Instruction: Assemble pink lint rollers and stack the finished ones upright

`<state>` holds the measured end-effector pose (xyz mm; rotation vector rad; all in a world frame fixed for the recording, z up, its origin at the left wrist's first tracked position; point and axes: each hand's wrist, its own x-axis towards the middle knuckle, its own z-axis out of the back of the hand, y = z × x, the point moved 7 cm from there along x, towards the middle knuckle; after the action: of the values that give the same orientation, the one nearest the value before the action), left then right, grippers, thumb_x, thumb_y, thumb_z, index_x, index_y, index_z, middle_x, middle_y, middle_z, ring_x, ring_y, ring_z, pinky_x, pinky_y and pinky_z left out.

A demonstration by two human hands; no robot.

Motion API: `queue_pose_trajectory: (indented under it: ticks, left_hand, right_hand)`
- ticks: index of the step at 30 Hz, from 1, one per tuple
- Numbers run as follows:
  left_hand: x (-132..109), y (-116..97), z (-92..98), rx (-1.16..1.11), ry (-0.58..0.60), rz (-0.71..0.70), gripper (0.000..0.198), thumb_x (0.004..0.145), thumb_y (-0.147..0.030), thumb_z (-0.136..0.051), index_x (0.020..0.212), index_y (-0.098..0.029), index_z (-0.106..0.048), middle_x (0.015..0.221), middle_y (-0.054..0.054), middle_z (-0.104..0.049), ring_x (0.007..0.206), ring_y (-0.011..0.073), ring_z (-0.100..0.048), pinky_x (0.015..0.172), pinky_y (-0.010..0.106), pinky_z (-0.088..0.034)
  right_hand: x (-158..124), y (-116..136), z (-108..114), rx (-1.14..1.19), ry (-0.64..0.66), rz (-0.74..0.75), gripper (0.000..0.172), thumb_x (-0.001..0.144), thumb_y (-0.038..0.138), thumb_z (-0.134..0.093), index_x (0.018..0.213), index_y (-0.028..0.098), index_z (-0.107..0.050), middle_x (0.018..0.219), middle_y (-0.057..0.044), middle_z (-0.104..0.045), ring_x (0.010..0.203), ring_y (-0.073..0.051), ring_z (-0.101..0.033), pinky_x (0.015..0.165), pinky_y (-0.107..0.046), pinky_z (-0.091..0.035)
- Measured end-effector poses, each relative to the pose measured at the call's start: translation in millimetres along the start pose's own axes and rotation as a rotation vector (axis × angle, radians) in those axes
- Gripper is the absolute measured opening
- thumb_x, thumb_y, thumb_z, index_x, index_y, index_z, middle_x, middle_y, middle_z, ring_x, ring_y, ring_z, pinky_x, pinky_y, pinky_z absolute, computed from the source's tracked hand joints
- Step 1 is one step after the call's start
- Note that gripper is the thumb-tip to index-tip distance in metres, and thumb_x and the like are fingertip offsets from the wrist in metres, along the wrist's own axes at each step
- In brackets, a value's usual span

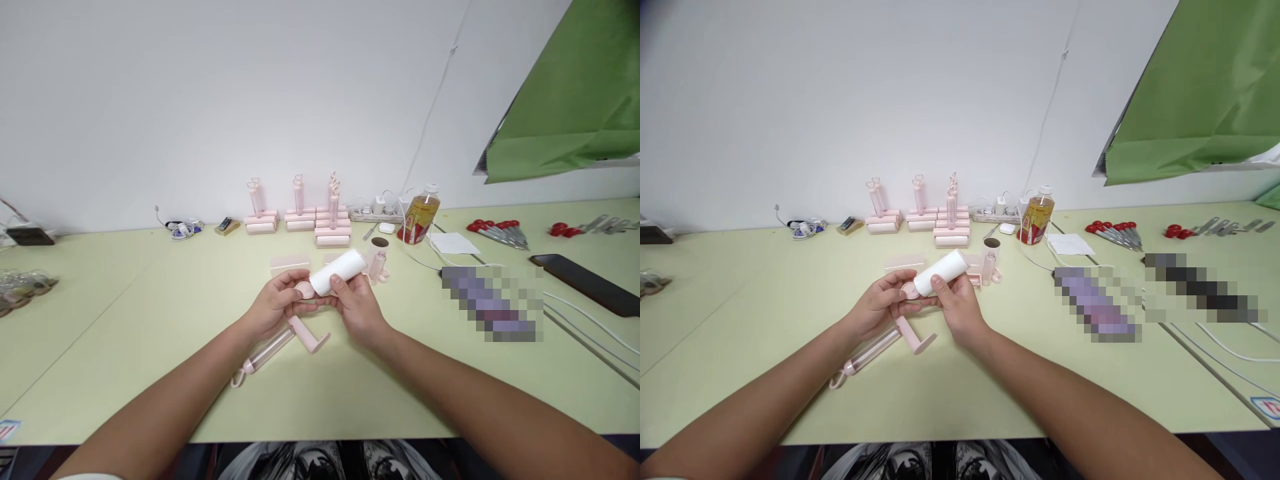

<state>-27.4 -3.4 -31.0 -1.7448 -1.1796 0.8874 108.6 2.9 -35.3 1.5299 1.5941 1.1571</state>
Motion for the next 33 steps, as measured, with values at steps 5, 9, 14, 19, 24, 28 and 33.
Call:
queue_pose_trajectory:
  ticks: [5, 9, 14, 19, 24, 28, 33]
  left_hand:
    - [4, -9, 16.4, -0.058, -0.134, -0.027, 0.033, 0.066, -0.015, -0.073, 0.098, -0.015, -0.065, 0.095, 0.004, -0.063, 0.065, 0.0090, -0.061, 0.048, 0.018, -0.048]
    - [1, -27, 23.4, 0.110, -0.187, -0.119, 0.020, 0.071, -0.025, -0.068, 0.086, -0.014, -0.065, 0.058, -0.005, -0.045, 0.043, 0.0035, -0.036, 0.037, 0.016, -0.026]
    - [-7, -41, 17.5, 0.419, -0.050, -0.193, 0.032, 0.072, -0.034, -0.072, 0.097, -0.016, -0.062, 0.063, -0.006, -0.043, 0.047, 0.0038, -0.034, 0.043, 0.018, -0.026]
    - [-10, -43, 18.3, 0.590, 0.078, -0.249, 0.037, 0.067, -0.033, -0.079, 0.095, -0.017, -0.061, 0.077, -0.003, -0.049, 0.064, 0.0079, -0.044, 0.057, 0.021, -0.036]
    - [-8, -41, 19.9, 0.681, 0.106, -0.253, 0.039, 0.065, -0.035, -0.080, 0.092, -0.016, -0.060, 0.079, -0.003, -0.050, 0.059, 0.0063, -0.036, 0.055, 0.021, -0.031]
    - [-9, -39, 17.6, 0.666, 0.132, -0.271, 0.043, 0.066, -0.034, -0.080, 0.099, -0.018, -0.059, 0.081, -0.003, -0.051, 0.060, 0.0066, -0.037, 0.056, 0.021, -0.032]
    - [-8, -36, 16.6, 0.647, 0.150, -0.261, 0.043, 0.067, -0.033, -0.079, 0.100, -0.018, -0.057, 0.078, -0.003, -0.051, 0.062, 0.0077, -0.041, 0.059, 0.022, -0.034]
  right_hand:
    - [0, 12, 10, -0.315, -0.085, 0.096, 0.039, 0.079, 0.043, -0.066, 0.107, 0.022, -0.049, 0.098, -0.004, -0.063, 0.090, -0.021, -0.060, 0.076, -0.036, -0.051]
    - [-6, 27, -5, -0.876, 0.101, 0.188, 0.034, 0.074, 0.033, -0.068, 0.106, 0.023, -0.060, 0.093, -0.003, -0.060, 0.086, -0.022, -0.057, 0.076, -0.036, -0.046]
    - [-17, 36, -20, -1.094, 0.232, 0.323, 0.038, 0.074, 0.024, -0.065, 0.112, 0.028, -0.065, 0.091, -0.004, -0.054, 0.088, -0.022, -0.055, 0.078, -0.034, -0.046]
    - [-19, 31, -17, -1.103, 0.277, 0.288, 0.036, 0.074, 0.023, -0.065, 0.110, 0.028, -0.065, 0.092, -0.003, -0.051, 0.087, -0.021, -0.055, 0.077, -0.033, -0.047]
    - [-18, 33, -16, -1.110, 0.279, 0.261, 0.031, 0.075, 0.025, -0.064, 0.106, 0.028, -0.066, 0.088, -0.002, -0.051, 0.087, -0.021, -0.055, 0.076, -0.033, -0.045]
    - [-18, 33, -16, -1.114, 0.291, 0.245, 0.032, 0.075, 0.024, -0.065, 0.106, 0.028, -0.066, 0.087, -0.002, -0.050, 0.085, -0.021, -0.054, 0.075, -0.033, -0.044]
    - [-17, 30, -15, -1.117, 0.309, 0.227, 0.031, 0.075, 0.025, -0.066, 0.106, 0.027, -0.067, 0.085, -0.002, -0.049, 0.084, -0.021, -0.053, 0.074, -0.033, -0.044]
